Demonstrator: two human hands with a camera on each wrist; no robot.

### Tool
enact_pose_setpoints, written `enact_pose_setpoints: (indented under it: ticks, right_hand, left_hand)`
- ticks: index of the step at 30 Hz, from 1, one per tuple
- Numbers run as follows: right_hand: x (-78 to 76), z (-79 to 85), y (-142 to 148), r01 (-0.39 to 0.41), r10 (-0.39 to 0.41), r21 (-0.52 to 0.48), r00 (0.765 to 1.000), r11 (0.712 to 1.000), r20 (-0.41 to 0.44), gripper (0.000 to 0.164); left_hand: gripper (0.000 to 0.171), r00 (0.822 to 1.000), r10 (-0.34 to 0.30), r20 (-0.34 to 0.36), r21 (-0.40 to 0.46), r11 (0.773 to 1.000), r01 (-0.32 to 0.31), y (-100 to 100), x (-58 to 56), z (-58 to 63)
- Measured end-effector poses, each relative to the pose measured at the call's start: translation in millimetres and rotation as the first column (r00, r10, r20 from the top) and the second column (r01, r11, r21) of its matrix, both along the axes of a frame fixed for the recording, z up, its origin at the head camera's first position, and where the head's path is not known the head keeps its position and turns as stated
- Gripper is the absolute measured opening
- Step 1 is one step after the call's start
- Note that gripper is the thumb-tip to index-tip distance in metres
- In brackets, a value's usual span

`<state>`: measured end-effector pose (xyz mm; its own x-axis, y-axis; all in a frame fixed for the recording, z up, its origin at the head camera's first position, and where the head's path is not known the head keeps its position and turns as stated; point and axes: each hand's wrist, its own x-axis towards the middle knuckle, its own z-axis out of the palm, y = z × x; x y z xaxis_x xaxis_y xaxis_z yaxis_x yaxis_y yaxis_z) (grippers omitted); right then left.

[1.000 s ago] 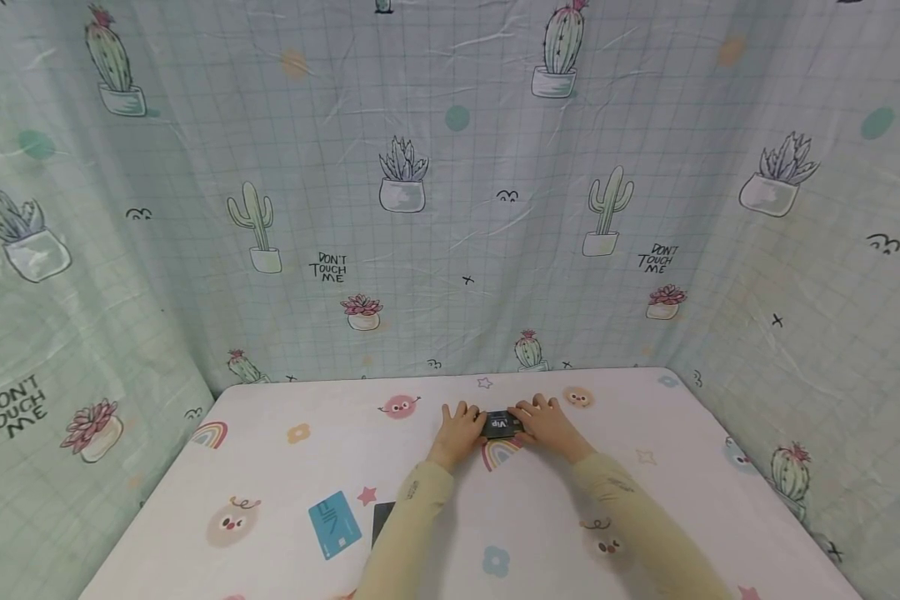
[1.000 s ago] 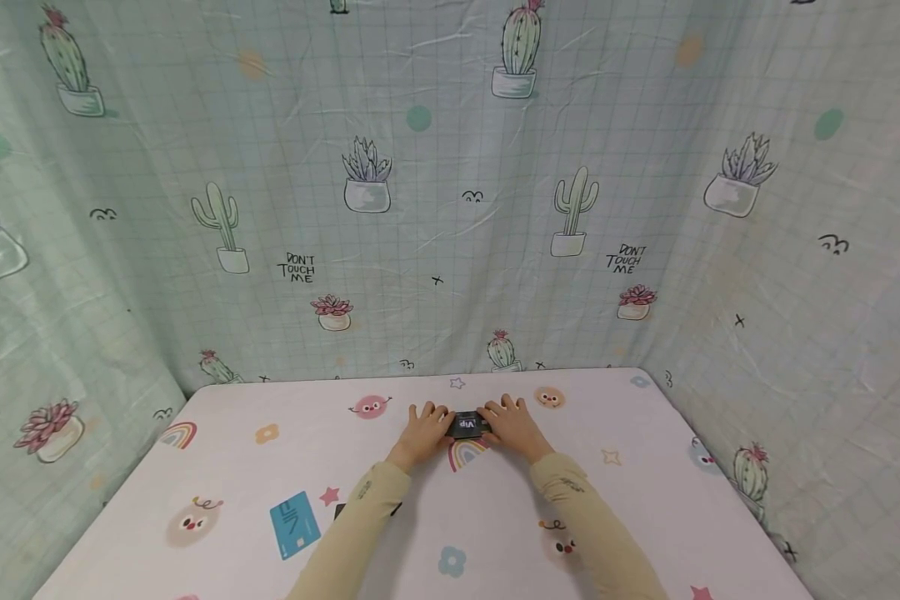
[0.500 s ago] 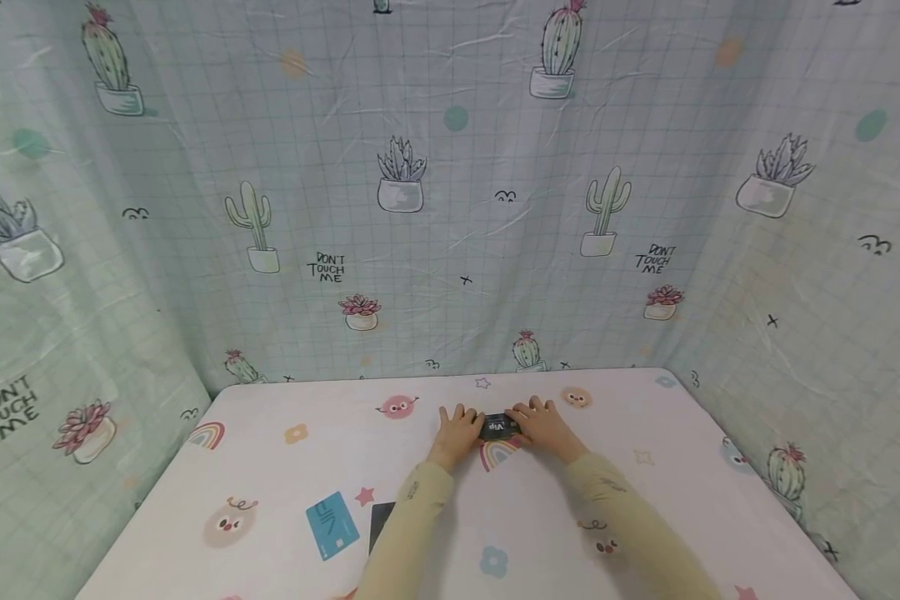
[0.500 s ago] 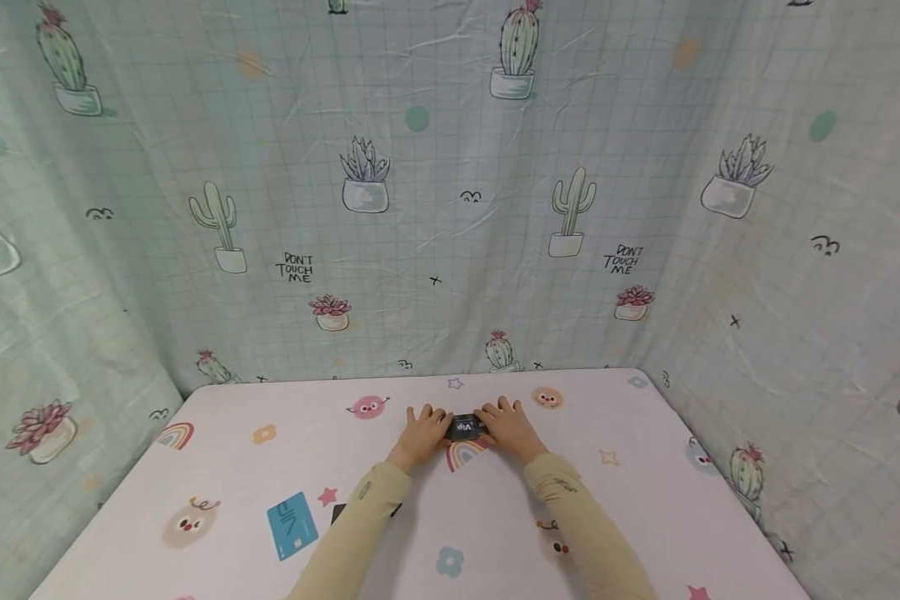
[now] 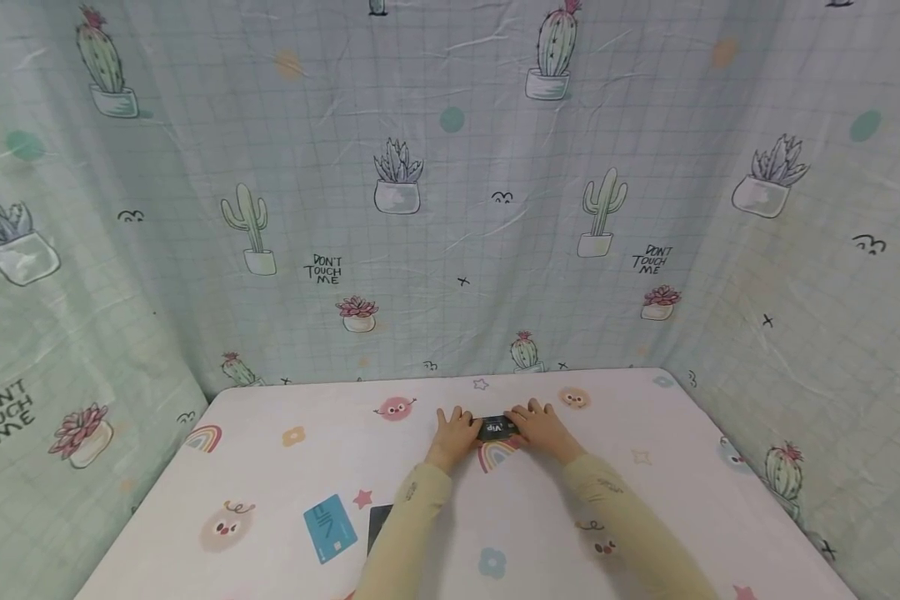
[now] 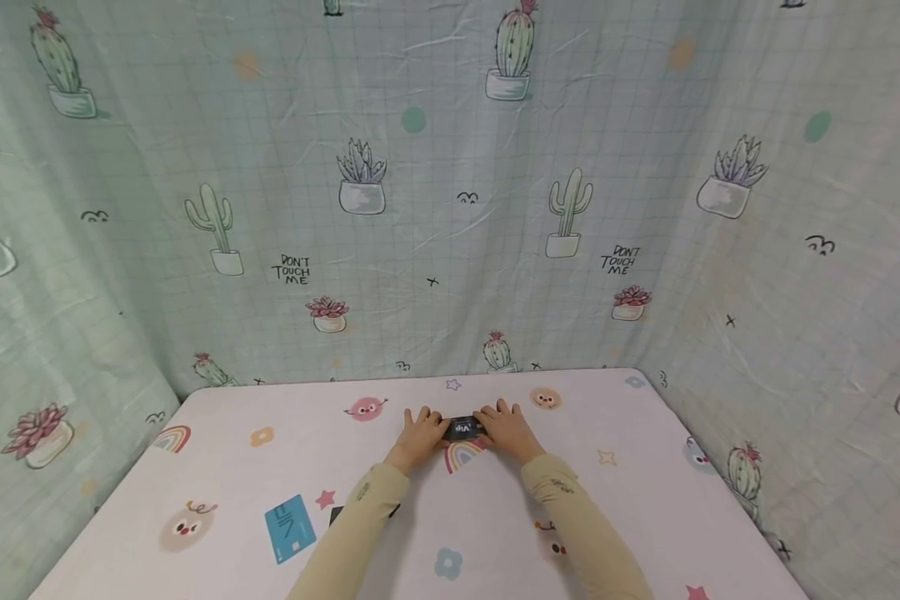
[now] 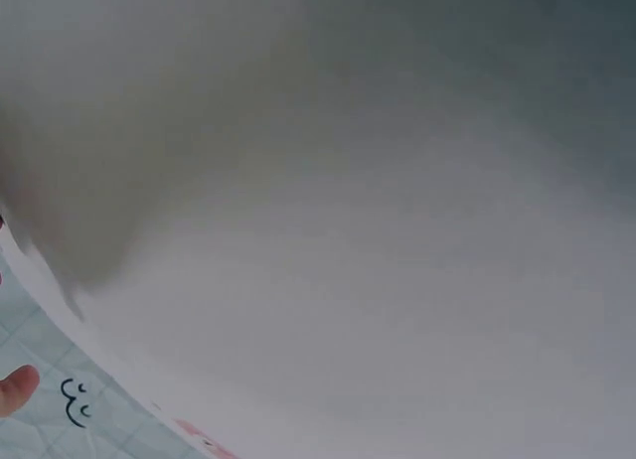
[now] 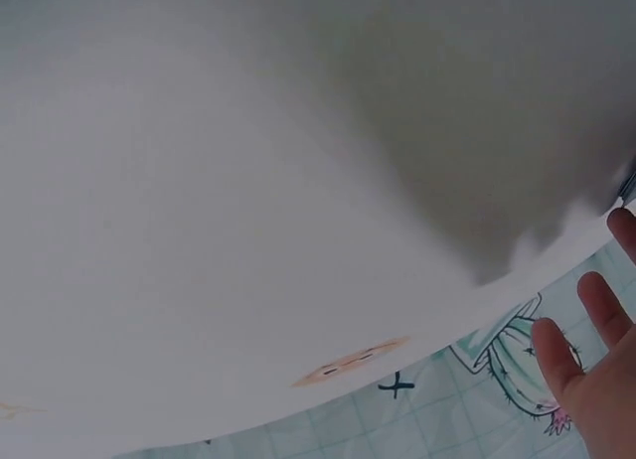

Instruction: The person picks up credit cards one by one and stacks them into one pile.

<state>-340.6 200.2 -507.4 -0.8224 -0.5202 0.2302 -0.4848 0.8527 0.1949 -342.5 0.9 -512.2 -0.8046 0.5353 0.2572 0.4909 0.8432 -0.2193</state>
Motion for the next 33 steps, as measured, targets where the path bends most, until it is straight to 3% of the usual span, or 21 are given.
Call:
enact_pose_setpoints:
  ticks: [8,14,21,28,33]
  right_hand:
    - [1.5,0.7,-2.5,0.038,-0.037,-0.018,0.997,0.999,0.061,0.045]
    - [0.5,-0.1,-1.6,0.043,-0.043,-0.008,0.998,0.999,0.051,0.047]
    - [0.3,0.2,1.5,0.033,-0.029,-0.063,0.998,0.997,0.059,0.050]
    - [5.0,0.3,2.7,0.058,-0.049,-0.120,0.996,0.991,0.080,0.055]
    - [13.9,1.9,2.1,0.077,-0.069,-0.164,0.996,0.983,0.057,0.054]
  left_hand:
    - [0.041,1.000,0.013,0.024,-0.002,1.000,-0.013,-0.8,0.6,1.7]
    - [0.041,0.999,0.016,0.037,0.001,1.000,-0.016,-1.4,0.2,2.6]
    - [0.047,1.000,0.003,0.025,-0.002,1.000,-0.003,-3.2,-2.9,-0.5]
    - [0.047,0.998,-0.052,0.041,-0.005,0.999,0.052,-7.8,0.4,6.1]
    - [0.044,0.994,-0.104,-0.014,0.005,0.995,0.104,-14.0,2.8,6.6]
